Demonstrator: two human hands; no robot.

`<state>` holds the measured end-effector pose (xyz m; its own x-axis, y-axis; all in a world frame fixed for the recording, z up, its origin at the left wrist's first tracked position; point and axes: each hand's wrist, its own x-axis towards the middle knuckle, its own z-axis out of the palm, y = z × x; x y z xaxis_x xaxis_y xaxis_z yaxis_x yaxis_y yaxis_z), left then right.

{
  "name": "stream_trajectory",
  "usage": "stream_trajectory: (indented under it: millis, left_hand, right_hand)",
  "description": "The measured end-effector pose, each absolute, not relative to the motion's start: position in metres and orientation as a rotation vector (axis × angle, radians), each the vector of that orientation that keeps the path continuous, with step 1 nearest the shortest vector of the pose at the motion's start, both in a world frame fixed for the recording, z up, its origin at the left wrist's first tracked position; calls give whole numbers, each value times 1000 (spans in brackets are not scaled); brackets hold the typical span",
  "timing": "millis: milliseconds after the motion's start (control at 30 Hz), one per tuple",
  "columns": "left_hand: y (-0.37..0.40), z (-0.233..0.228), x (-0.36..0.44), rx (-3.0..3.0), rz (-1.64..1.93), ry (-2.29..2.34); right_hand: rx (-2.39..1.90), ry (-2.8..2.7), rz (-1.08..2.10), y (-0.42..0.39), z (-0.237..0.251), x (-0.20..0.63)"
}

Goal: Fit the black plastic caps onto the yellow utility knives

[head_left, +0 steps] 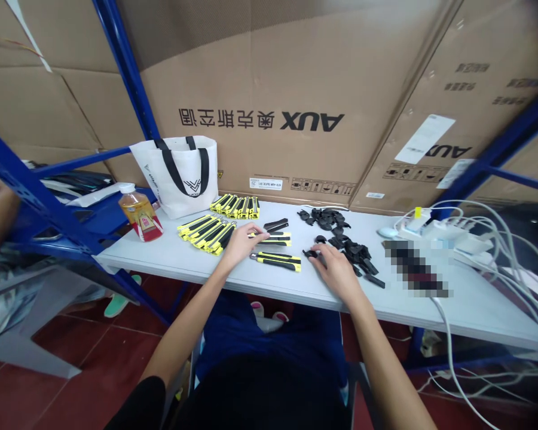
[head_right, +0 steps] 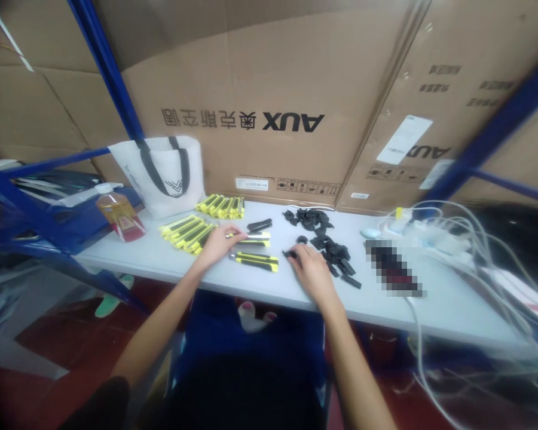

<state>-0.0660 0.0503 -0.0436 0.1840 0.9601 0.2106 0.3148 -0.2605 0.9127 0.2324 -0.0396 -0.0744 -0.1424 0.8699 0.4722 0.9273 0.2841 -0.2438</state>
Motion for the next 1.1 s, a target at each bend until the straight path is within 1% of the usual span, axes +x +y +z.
stream_trajectory:
  millis: [200, 300, 433, 500, 567, 633, 700, 767, 967, 1100]
  left_hand:
    - [30, -37, -78, 1035, 1368, 910]
    - [22, -31, -79, 739, 1443, 783]
    - [17, -24, -75, 569, 1457, 698]
    - [15, -23, -72, 566, 1466, 691]
    - [12, -23, -68, 588, 1465, 693]
    - [8, -24, -64, 605, 1449, 687]
    - [1, -25, -59, 610, 1422, 671]
    - [-8, -24, -52, 632, 1391, 648]
    - [-37, -19, -30, 688, 1425, 565]
    - [-46, -16, -29, 792, 1262, 490]
  right_hand:
    - [-1585, -2081, -193, -41, -75, 228]
    - [-1578, -2049, -207, -42, -76, 227]
    - [-1604, -1852, -336, -49, -68, 220]
    - [-1526, -1707, -370, -56, -58, 211]
    - [-1382, -1607, -250, -65, -47, 197]
    - [-1287, -1501, -46, -72, -37, 182]
    - [-1252, -1406, 178, -77, -31, 169]
    - [-1250, -1343, 336, -79, -29, 160]
    - [-1176, -1277, 585, -90, -24, 147]
    - [-1103, -1283, 744, -103, -13, 138]
